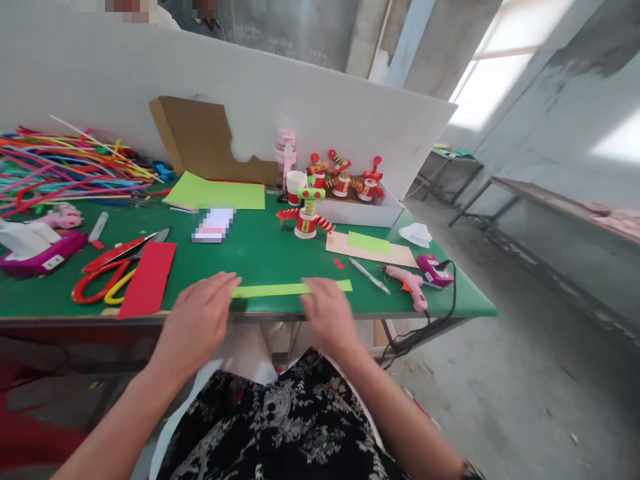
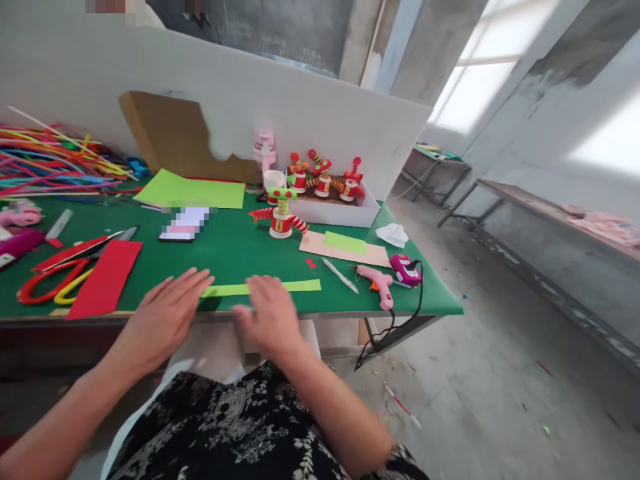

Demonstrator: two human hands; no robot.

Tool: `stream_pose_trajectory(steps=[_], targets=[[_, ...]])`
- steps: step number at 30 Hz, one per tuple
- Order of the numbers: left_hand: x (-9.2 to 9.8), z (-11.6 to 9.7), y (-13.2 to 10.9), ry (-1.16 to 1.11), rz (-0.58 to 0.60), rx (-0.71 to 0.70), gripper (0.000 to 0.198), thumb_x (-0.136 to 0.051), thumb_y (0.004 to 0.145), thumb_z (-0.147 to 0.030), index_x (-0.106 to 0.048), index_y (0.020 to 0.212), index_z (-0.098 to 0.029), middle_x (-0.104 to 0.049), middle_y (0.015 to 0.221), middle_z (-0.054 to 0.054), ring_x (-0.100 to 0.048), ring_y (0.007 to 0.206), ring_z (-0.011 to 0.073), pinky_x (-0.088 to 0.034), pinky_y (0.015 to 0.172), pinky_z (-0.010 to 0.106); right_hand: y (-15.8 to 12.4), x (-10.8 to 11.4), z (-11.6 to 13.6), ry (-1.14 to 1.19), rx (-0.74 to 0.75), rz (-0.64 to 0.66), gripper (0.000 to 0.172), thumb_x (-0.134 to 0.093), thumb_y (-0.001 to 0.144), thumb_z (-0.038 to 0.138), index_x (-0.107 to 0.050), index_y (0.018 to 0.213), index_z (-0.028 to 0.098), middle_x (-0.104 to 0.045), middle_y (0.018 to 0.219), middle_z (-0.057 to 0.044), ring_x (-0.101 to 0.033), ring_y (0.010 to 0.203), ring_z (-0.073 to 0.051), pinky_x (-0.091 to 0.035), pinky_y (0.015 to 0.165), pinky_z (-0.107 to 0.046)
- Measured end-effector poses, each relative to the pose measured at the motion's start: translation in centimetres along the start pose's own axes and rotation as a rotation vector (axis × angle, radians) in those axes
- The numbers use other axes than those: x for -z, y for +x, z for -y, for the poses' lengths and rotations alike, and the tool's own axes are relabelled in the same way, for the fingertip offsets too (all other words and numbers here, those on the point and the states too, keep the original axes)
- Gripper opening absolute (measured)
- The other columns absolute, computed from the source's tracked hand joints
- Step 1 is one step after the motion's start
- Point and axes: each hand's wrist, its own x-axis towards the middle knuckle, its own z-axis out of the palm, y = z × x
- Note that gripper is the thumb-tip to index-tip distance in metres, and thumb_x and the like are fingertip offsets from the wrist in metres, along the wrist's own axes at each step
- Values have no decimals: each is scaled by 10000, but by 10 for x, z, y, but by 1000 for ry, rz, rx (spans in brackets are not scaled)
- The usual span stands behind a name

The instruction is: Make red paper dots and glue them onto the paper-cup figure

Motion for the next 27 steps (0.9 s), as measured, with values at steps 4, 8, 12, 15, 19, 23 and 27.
stream_pose_trajectory(steps=[4, 8, 12, 15, 19, 23, 27], targets=[[-40, -10, -6, -5, 25, -208, 556, -230, 986, -319, -524, 1386, -68, -539, 1464, 174, -424, 1410, 318, -299, 1135, 512, 7, -37, 44, -40, 207, 240, 748, -463, 964, 583, -421, 1484, 47, -415, 1553, -171, -320, 1466, -340, -182, 1231, -508], [-59, -6, -13, 6, 19, -206, 674, -199, 997, -484, -519, 1393, -41, -546, 1440, 220, -461, 1374, 374, -313, 1114, 555, 8, -39, 34, -101, 164, 279, 792, -467, 941, 642, -421, 1485, 68, -413, 1551, -165, -334, 1466, -333, -210, 1225, -511], [-55, -3, -19, -8, 42, -138, 726, -180, 995, -514, -474, 1419, -3, -507, 1466, 245, -432, 1391, 392, -318, 1117, 568, 0, -16, 4, -147, 59, 287, 796, -439, 956, 635, -401, 1495, 52, -370, 1571, -166, -301, 1481, -330, -201, 1228, -513], [-51, -3, -22, -34, 36, -94, 712, -190, 990, -508, -430, 1458, -28, -515, 1464, 235, -421, 1402, 383, -316, 1128, 569, -5, -1, -19, -175, -9, 299, 783, -416, 973, 616, -386, 1503, 41, -350, 1576, -174, -285, 1489, -325, -195, 1231, -504], [-52, 1, -25, -51, 12, -72, 697, -196, 985, -524, -355, 1518, -105, -529, 1465, 198, -427, 1405, 355, -312, 1145, 556, -11, 10, -40, -203, -45, 266, 726, -402, 984, 601, -399, 1511, 101, -360, 1573, -157, -296, 1490, -288, -215, 1230, -474], [-51, 3, -25, -39, 15, -47, 718, -163, 980, -542, -440, 1471, -96, -534, 1452, 219, -421, 1406, 376, -324, 1132, 574, -15, 17, -49, -221, -66, 256, 721, -399, 991, 582, -400, 1507, 79, -361, 1572, -170, -297, 1490, -274, -223, 1232, -447], [-48, 4, -26, -38, 36, -32, 706, -175, 981, -529, -485, 1442, -93, -524, 1464, 215, -403, 1421, 363, -319, 1143, 553, -17, 21, -53, -221, -64, 248, 696, -401, 995, 565, -399, 1512, 99, -356, 1575, -167, -314, 1484, -272, -229, 1230, -454]])
